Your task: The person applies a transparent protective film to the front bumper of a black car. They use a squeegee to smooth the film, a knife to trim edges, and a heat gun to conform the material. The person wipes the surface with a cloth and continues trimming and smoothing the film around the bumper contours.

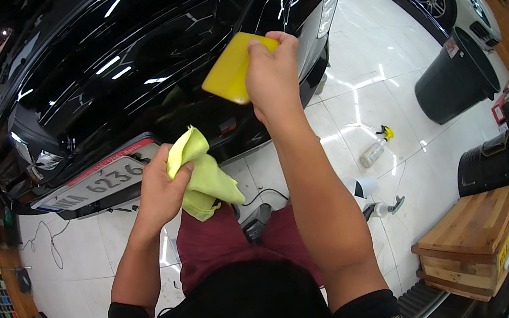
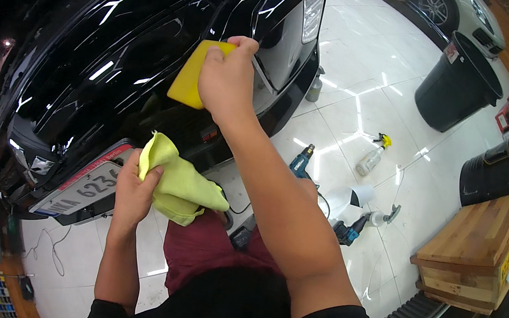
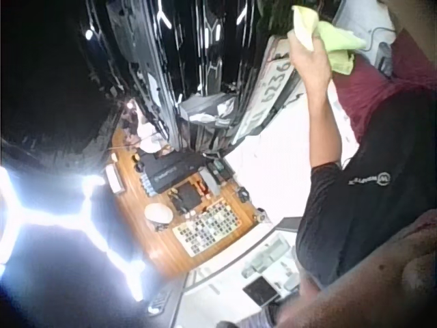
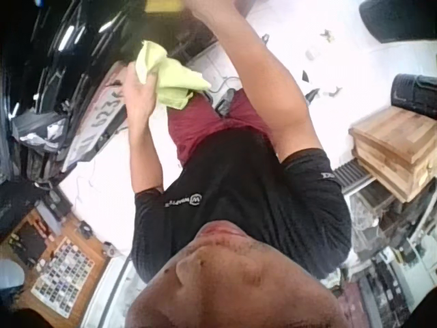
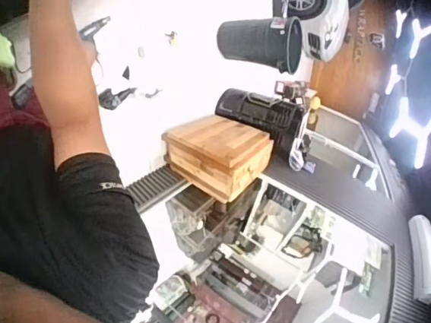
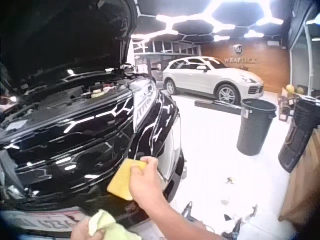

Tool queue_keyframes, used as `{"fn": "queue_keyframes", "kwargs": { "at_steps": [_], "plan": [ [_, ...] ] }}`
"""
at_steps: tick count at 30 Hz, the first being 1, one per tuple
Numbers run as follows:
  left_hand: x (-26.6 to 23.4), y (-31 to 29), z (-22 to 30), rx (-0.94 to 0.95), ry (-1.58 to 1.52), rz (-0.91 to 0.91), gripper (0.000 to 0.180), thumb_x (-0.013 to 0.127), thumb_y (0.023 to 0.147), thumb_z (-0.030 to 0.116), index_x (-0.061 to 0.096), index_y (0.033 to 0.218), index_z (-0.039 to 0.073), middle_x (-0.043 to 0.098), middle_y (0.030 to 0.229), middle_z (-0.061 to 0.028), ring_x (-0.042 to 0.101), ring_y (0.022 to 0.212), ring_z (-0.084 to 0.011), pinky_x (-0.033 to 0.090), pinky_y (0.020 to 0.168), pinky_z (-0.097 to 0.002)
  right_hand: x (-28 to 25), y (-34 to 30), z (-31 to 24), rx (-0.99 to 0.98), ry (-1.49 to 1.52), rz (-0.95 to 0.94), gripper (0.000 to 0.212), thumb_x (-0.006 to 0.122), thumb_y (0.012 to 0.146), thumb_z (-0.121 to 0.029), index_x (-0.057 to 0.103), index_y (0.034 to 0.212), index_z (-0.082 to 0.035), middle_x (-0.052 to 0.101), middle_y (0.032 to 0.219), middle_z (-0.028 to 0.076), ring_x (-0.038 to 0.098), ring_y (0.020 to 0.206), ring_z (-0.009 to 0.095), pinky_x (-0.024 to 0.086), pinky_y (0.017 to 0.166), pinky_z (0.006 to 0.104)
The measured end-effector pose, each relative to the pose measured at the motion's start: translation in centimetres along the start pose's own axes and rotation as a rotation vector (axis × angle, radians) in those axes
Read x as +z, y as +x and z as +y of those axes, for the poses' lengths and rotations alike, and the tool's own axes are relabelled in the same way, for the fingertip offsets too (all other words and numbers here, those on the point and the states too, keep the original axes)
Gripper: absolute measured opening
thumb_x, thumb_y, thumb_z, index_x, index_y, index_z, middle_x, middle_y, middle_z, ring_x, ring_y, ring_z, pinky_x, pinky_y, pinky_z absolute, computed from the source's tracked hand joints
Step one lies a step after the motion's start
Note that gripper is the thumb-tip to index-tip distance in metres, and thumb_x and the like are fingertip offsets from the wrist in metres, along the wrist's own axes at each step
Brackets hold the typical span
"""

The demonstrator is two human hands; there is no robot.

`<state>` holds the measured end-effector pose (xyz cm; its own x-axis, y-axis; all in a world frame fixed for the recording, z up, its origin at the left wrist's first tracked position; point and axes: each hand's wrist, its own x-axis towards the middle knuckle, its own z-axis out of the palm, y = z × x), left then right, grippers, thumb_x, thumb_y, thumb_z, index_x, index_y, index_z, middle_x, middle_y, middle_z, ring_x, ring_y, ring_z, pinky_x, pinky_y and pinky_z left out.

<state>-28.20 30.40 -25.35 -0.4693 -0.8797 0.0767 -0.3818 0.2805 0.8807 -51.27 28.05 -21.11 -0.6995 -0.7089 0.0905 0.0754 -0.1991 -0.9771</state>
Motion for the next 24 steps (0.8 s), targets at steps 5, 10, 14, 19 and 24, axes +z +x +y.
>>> {"fn": "queue_keyframes", "kwargs": {
  "at_steps": [5,10,14,19,24],
  "plan": [
    [-1.1,-0.8,-2.6,-0.008,-0.096,-0.109,0.015,0.058,0.093,0.007,0.061,0.105,-0.002,0.066,0.088,-0.0078,0.059,0.080,-0.0123,0.048,0.074,-0.0286,1.7,1.1,-0.5,-0.043,-0.129,0.094,0.033,0.051,0.097,-0.012,0.037,0.122,0.003,0.058,0.110,0.028,0.064,0.096,0.035,0.053,0.083,0.0419],
    [-2.9,-0.9,-4.9,-0.024,-0.145,-0.161,0.016,0.059,0.093,0.008,0.062,0.105,-0.003,0.065,0.089,-0.0063,0.058,0.082,-0.0118,0.048,0.075,-0.0283,3.4,1.4,-2.7,0.020,-0.258,0.139,0.036,0.053,0.096,-0.012,0.038,0.122,0.009,0.061,0.112,0.032,0.066,0.101,0.043,0.054,0.087,0.0442],
    [-3.8,-1.0,-7.1,-0.029,-0.184,-0.208,0.016,0.059,0.094,0.008,0.062,0.106,-0.002,0.065,0.089,-0.0061,0.058,0.083,-0.0115,0.047,0.076,-0.0277,3.3,4.2,-1.4,0.007,-0.247,0.190,0.044,0.054,0.093,-0.006,0.038,0.128,0.014,0.060,0.115,0.033,0.065,0.105,0.043,0.057,0.085,0.0469],
    [-6.1,-3.4,-7.4,-0.054,-0.232,-0.128,0.024,0.055,0.099,0.011,0.062,0.116,-0.004,0.067,0.098,-0.0073,0.060,0.091,-0.0125,0.047,0.083,-0.0277,-0.8,2.3,-3.7,0.038,0.293,0.111,0.045,0.056,0.090,-0.003,0.037,0.129,0.011,0.057,0.115,0.028,0.067,0.101,0.040,0.061,0.077,0.0506],
    [-7.8,-4.3,-9.7,-0.159,-0.273,-0.141,0.028,0.053,0.101,0.014,0.061,0.121,-0.004,0.068,0.105,-0.0083,0.061,0.095,-0.0132,0.047,0.086,-0.0278,1.4,-3.2,-3.4,0.047,0.012,0.072,0.054,0.055,0.093,-0.006,0.028,0.138,0.004,0.048,0.124,0.032,0.065,0.102,0.044,0.064,0.067,0.0493]
  ]
}}
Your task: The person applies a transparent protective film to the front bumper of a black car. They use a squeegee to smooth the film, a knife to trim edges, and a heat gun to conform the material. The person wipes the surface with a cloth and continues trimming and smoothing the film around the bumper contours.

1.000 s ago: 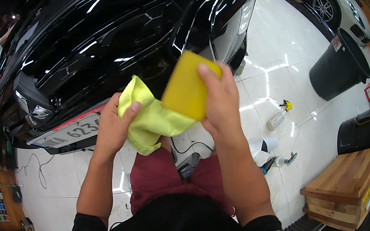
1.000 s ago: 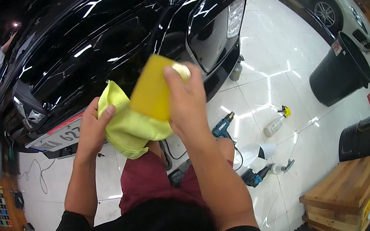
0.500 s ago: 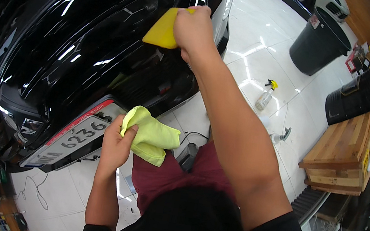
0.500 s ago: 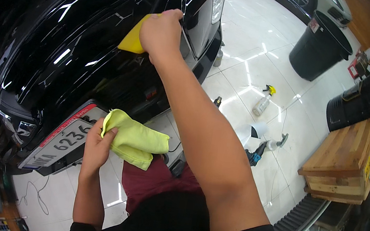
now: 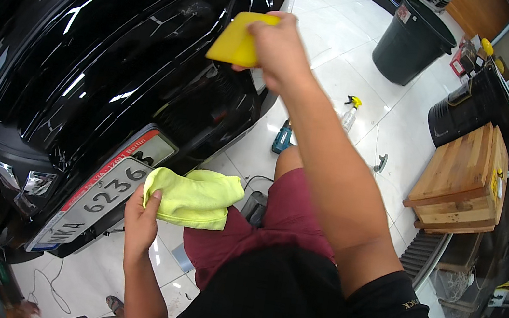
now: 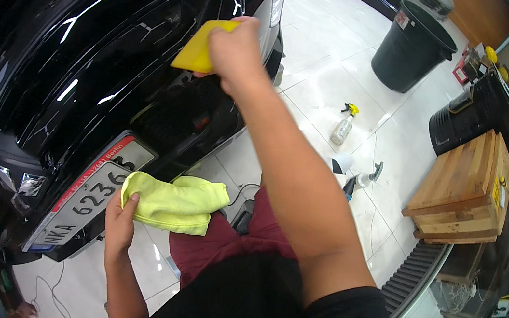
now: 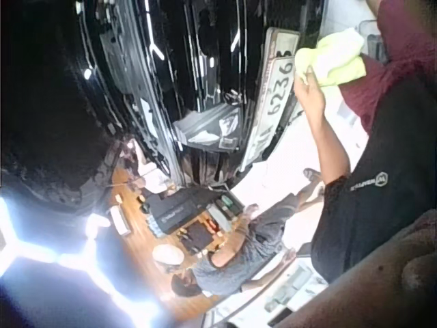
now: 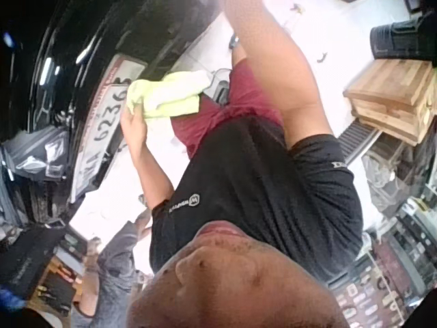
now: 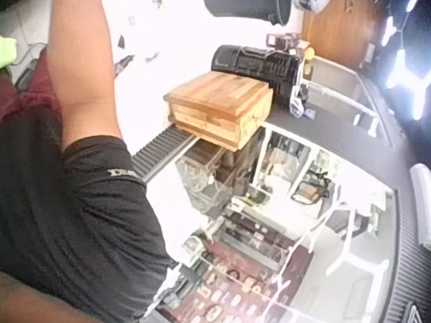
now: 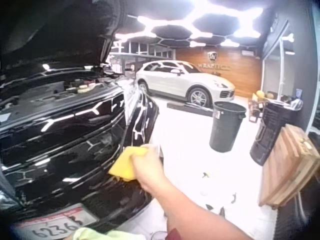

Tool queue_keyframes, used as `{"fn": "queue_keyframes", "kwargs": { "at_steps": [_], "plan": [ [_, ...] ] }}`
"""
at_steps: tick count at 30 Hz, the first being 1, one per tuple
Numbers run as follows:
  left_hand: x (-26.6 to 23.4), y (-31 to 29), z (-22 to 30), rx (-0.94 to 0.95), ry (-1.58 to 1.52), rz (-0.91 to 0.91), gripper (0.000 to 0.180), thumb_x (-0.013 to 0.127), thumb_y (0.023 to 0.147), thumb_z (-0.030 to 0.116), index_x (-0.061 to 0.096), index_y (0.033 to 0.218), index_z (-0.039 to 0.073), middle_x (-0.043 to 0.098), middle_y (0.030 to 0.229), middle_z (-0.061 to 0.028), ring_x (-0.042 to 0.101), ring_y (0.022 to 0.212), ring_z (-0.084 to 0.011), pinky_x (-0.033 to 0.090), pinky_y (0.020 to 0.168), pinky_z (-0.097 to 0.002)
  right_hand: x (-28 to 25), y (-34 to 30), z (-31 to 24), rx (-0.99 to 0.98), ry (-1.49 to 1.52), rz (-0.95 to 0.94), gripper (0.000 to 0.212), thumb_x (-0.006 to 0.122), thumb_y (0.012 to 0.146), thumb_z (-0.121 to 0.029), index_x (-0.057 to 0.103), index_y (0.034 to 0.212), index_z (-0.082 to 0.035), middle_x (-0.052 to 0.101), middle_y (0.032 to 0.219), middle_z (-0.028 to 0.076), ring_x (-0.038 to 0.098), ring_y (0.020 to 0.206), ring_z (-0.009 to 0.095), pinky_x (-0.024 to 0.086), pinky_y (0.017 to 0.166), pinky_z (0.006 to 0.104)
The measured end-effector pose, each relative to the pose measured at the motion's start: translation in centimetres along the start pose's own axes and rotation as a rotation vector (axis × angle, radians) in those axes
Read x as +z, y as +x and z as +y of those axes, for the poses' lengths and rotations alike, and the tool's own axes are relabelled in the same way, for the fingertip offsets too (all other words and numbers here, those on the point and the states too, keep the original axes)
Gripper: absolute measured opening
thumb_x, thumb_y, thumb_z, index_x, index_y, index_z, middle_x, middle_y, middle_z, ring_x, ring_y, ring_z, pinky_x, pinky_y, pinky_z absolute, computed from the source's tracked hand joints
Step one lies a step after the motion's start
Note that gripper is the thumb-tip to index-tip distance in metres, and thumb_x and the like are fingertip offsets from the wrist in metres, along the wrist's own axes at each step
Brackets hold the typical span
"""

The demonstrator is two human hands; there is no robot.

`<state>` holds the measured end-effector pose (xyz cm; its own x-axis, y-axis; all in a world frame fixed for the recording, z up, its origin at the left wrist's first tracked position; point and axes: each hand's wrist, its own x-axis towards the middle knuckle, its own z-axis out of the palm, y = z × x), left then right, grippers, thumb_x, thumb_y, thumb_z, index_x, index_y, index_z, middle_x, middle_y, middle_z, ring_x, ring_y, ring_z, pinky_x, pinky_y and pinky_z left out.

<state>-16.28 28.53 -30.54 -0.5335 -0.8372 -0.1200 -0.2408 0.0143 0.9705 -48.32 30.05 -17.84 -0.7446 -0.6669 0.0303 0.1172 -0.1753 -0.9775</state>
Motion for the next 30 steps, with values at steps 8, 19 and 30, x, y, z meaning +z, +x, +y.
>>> {"fn": "queue_keyframes", "kwargs": {
  "at_steps": [8,19,30],
  "plan": [
    [0.0,-0.3,0.1,0.063,0.138,-0.001,0.027,0.053,0.101,0.014,0.063,0.119,-0.004,0.068,0.104,-0.0075,0.061,0.095,-0.0139,0.046,0.086,-0.0276,3.0,3.5,0.6,0.007,-0.048,-0.006,0.049,0.053,0.092,-0.005,0.026,0.133,0.002,0.045,0.123,0.030,0.065,0.101,0.045,0.064,0.060,0.0462],
    [0.4,0.2,7.9,0.347,-0.712,0.137,0.046,0.041,0.107,0.028,0.047,0.138,-0.006,0.056,0.138,-0.0182,0.057,0.126,-0.0292,0.042,0.109,-0.0460,-6.9,2.3,0.9,-0.243,-0.021,0.139,0.047,0.060,0.092,-0.009,0.040,0.134,0.000,0.057,0.118,0.024,0.065,0.102,0.033,0.057,0.084,0.0395],
    [8.2,5.4,8.9,0.541,0.213,0.415,0.046,0.046,0.107,0.028,0.049,0.139,-0.005,0.064,0.119,-0.0123,0.061,0.107,-0.0168,0.046,0.096,-0.0300,-6.8,8.1,2.2,-1.600,-1.185,-0.141,0.026,0.071,0.080,-0.016,0.067,0.106,-0.016,0.067,0.112,0.000,0.059,0.105,0.019,0.044,0.090,0.0353]
  ]
}}
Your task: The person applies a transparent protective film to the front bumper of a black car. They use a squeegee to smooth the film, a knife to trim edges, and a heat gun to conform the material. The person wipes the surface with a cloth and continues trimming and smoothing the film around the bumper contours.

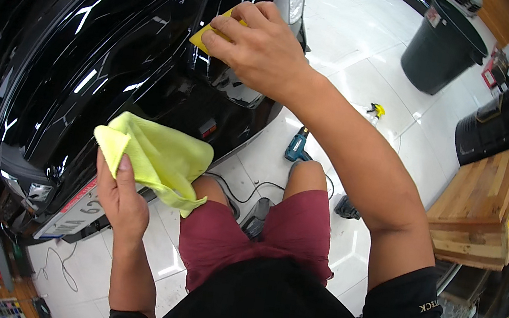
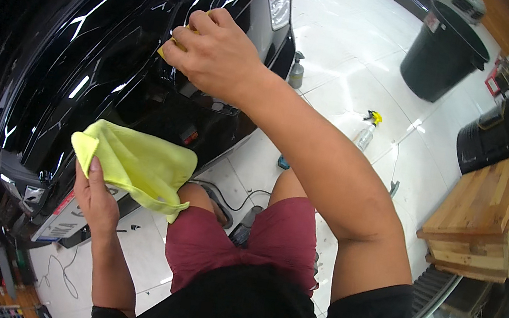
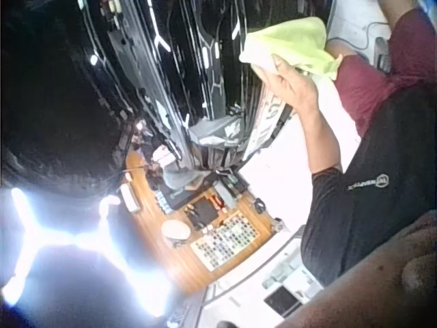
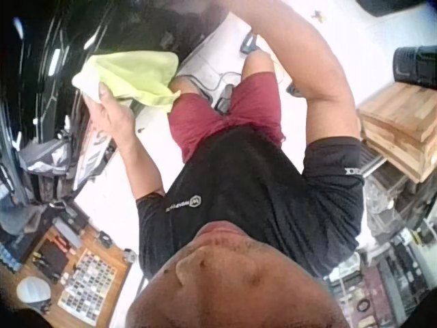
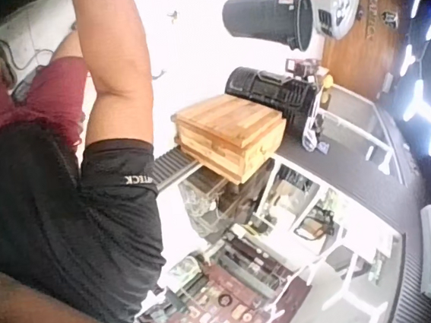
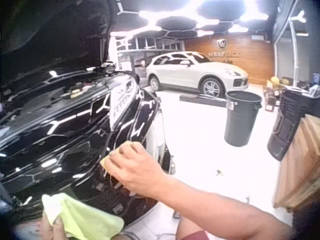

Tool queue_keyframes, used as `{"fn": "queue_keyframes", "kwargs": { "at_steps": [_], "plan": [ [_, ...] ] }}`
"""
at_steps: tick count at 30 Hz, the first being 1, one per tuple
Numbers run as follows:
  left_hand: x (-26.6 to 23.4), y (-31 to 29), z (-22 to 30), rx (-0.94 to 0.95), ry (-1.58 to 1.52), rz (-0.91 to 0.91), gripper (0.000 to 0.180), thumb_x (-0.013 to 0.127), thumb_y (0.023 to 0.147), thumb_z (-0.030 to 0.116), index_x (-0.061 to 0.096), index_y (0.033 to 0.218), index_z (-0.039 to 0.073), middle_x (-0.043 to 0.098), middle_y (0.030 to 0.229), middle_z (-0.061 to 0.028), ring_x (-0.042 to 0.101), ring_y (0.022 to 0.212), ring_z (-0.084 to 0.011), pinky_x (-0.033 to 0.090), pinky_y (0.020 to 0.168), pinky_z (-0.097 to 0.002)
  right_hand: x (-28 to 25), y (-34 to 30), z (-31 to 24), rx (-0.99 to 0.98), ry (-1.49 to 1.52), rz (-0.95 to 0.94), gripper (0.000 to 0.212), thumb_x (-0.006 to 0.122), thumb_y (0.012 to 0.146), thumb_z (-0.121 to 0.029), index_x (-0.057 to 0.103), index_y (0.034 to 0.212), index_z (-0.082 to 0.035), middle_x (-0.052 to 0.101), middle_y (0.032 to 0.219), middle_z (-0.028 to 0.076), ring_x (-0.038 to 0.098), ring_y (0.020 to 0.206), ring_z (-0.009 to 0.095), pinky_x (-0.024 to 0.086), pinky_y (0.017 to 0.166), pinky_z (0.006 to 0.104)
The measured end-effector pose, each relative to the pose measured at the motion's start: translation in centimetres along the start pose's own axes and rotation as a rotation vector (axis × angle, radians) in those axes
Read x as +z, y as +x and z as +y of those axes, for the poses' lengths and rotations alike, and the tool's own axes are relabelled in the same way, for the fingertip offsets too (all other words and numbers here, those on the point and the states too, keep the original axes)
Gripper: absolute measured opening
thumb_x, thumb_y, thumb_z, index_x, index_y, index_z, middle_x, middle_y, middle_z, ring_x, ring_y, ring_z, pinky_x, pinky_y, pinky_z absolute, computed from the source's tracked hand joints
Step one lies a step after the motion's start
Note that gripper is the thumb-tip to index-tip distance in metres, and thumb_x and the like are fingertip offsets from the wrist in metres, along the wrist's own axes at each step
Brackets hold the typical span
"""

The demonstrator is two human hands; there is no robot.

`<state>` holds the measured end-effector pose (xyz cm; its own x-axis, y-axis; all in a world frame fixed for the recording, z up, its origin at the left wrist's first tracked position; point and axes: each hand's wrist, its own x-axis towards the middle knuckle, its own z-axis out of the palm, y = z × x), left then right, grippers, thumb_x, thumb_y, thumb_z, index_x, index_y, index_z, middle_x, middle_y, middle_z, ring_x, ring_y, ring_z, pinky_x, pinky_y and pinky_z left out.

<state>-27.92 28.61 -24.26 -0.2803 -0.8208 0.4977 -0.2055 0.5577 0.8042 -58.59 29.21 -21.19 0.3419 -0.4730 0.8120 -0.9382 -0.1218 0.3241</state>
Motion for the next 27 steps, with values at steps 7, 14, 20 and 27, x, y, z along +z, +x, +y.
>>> {"fn": "queue_keyframes", "kwargs": {
  "at_steps": [7,14,20,27],
  "plan": [
    [0.3,-0.4,0.9,-0.023,0.073,0.008,0.045,0.047,0.107,0.030,0.050,0.139,-0.002,0.062,0.120,-0.0115,0.061,0.105,-0.0151,0.047,0.094,-0.0301,0.8,2.8,-0.1,-0.109,-0.098,-0.153,0.019,0.071,0.081,-0.019,0.069,0.099,-0.014,0.068,0.094,-0.001,0.057,0.098,0.017,0.041,0.083,0.0303],
    [1.0,2.1,2.1,-0.025,0.166,0.010,0.033,0.048,0.105,0.020,0.058,0.124,-0.005,0.056,0.114,-0.0119,0.060,0.101,-0.0163,0.049,0.087,-0.0299,-3.7,5.8,4.2,-0.040,-0.047,-0.421,0.016,0.057,0.092,-0.016,0.069,0.090,-0.007,0.068,0.092,0.009,0.059,0.102,0.025,0.043,0.089,0.0431],
    [7.2,7.4,2.3,0.446,1.083,-0.125,0.043,0.064,0.084,0.006,0.060,0.127,0.002,0.055,0.107,-0.0143,0.059,0.096,-0.0301,0.049,0.081,-0.0398,-1.2,1.1,3.1,0.051,-0.009,-0.026,0.013,0.064,0.082,-0.015,0.070,0.094,-0.017,0.065,0.087,-0.001,0.059,0.093,0.021,0.043,0.083,0.0368],
    [8.1,10.5,4.0,0.579,1.012,-0.316,0.036,0.065,0.077,0.007,0.066,0.113,0.005,0.056,0.091,-0.0116,0.058,0.084,-0.0298,0.046,0.073,-0.0423,-9.4,-6.9,-1.1,0.770,1.017,-0.437,0.036,0.058,0.082,-0.007,0.053,0.118,-0.004,0.065,0.100,0.019,0.063,0.094,0.041,0.050,0.084,0.0471]
  ]
}}
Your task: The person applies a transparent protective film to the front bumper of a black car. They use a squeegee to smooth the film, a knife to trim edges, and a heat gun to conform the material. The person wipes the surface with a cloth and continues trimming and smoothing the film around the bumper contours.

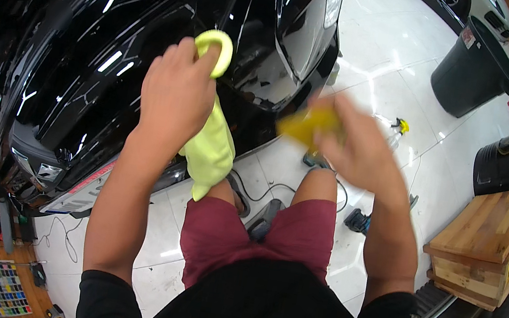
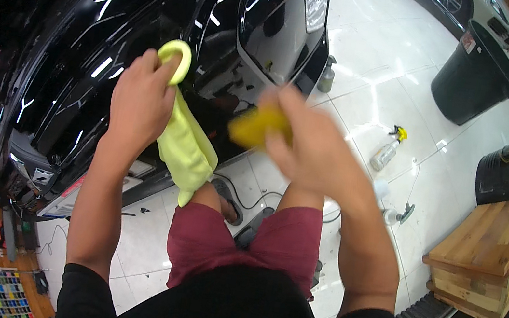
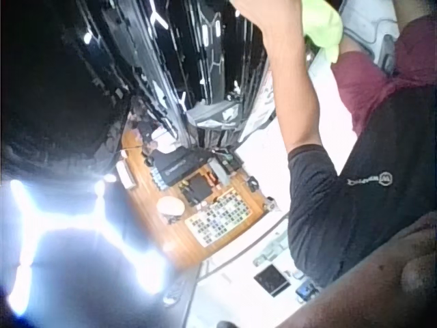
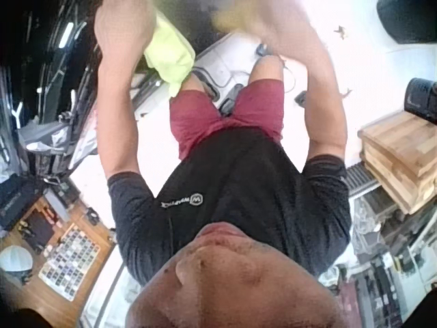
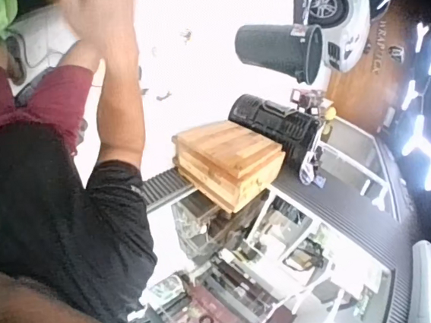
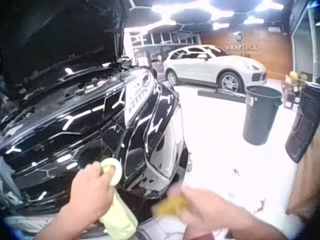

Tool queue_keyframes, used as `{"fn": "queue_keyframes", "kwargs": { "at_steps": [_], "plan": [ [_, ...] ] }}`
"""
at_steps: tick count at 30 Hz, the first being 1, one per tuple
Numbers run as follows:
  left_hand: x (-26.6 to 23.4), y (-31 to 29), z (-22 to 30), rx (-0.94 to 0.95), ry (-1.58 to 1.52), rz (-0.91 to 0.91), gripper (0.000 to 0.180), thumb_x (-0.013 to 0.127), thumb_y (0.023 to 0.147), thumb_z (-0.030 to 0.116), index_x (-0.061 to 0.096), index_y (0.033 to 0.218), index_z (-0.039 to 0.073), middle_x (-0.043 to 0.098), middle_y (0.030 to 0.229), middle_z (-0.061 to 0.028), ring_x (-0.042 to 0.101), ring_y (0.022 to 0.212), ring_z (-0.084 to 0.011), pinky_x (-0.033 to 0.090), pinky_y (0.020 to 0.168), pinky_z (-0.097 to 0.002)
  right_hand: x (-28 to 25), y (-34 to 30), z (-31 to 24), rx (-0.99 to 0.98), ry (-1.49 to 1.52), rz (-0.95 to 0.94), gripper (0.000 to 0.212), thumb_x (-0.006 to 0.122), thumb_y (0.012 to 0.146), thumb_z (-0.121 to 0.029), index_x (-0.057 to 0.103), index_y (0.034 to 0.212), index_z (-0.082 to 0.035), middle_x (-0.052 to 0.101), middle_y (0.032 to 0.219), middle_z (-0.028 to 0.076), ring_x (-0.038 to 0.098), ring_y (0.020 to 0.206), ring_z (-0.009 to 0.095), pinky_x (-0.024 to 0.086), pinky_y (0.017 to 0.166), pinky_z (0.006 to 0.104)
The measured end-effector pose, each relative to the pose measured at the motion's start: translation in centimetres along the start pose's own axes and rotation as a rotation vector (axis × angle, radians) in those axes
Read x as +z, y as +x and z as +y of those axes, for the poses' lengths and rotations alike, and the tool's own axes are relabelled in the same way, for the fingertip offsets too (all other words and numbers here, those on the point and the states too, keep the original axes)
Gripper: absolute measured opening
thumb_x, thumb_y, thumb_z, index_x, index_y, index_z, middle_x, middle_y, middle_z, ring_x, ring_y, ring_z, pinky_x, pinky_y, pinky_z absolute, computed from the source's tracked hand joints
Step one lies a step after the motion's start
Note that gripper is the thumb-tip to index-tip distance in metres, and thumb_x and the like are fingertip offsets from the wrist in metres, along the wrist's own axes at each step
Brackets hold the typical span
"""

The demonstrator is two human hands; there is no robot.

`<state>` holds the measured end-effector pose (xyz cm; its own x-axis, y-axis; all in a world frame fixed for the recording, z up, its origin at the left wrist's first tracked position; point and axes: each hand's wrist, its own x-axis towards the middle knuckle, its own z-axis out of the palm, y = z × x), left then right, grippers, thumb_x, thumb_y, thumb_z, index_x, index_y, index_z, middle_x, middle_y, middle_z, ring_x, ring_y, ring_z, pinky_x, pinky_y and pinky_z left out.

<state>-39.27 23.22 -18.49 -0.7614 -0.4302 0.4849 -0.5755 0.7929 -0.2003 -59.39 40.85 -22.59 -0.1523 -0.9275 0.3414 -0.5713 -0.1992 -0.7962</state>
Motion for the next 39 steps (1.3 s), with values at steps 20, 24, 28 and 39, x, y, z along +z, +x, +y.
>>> {"fn": "queue_keyframes", "kwargs": {
  "at_steps": [20,24,28,39],
  "plan": [
    [2.5,-25.7,-0.4,-0.171,-0.891,-0.642,0.033,0.065,0.090,0.015,0.064,0.120,0.001,0.064,0.109,-0.0193,0.064,0.095,-0.0347,0.051,0.086,-0.0410,8.1,12.7,-2.4,-0.282,-0.610,0.662,0.020,0.070,0.085,-0.021,0.072,0.100,-0.007,0.059,0.118,0.016,0.049,0.118,0.038,0.040,0.099,0.0497],
    [-3.3,-24.2,-4.4,-0.176,-1.101,-0.531,0.028,0.063,0.095,0.017,0.066,0.118,0.003,0.065,0.105,-0.0145,0.063,0.095,-0.0295,0.052,0.083,-0.0390,8.9,15.4,-0.9,-0.151,-0.658,0.659,0.024,0.073,0.080,-0.023,0.072,0.097,-0.007,0.054,0.135,0.022,0.040,0.131,0.048,0.030,0.113,0.0540],
    [-13.0,-21.9,-14.1,-0.252,-1.004,-0.061,0.020,0.065,0.093,0.015,0.070,0.108,0.003,0.067,0.097,-0.0105,0.064,0.089,-0.0237,0.052,0.079,-0.0348,9.7,15.9,-0.4,-0.031,-0.556,0.625,0.012,0.067,0.082,-0.016,0.068,0.087,-0.005,0.048,0.143,0.023,0.039,0.135,0.044,0.030,0.114,0.0500],
    [-18.6,-18.7,-54.1,-0.849,0.335,0.155,0.033,0.062,0.086,0.020,0.069,0.117,0.009,0.062,0.122,-0.0192,0.060,0.114,-0.0395,0.050,0.096,-0.0482,10.6,16.9,-0.4,-0.002,-0.571,0.585,0.009,0.058,0.083,-0.006,0.056,0.080,0.002,0.039,0.148,0.028,0.034,0.138,0.047,0.027,0.116,0.0514]
  ]
}}
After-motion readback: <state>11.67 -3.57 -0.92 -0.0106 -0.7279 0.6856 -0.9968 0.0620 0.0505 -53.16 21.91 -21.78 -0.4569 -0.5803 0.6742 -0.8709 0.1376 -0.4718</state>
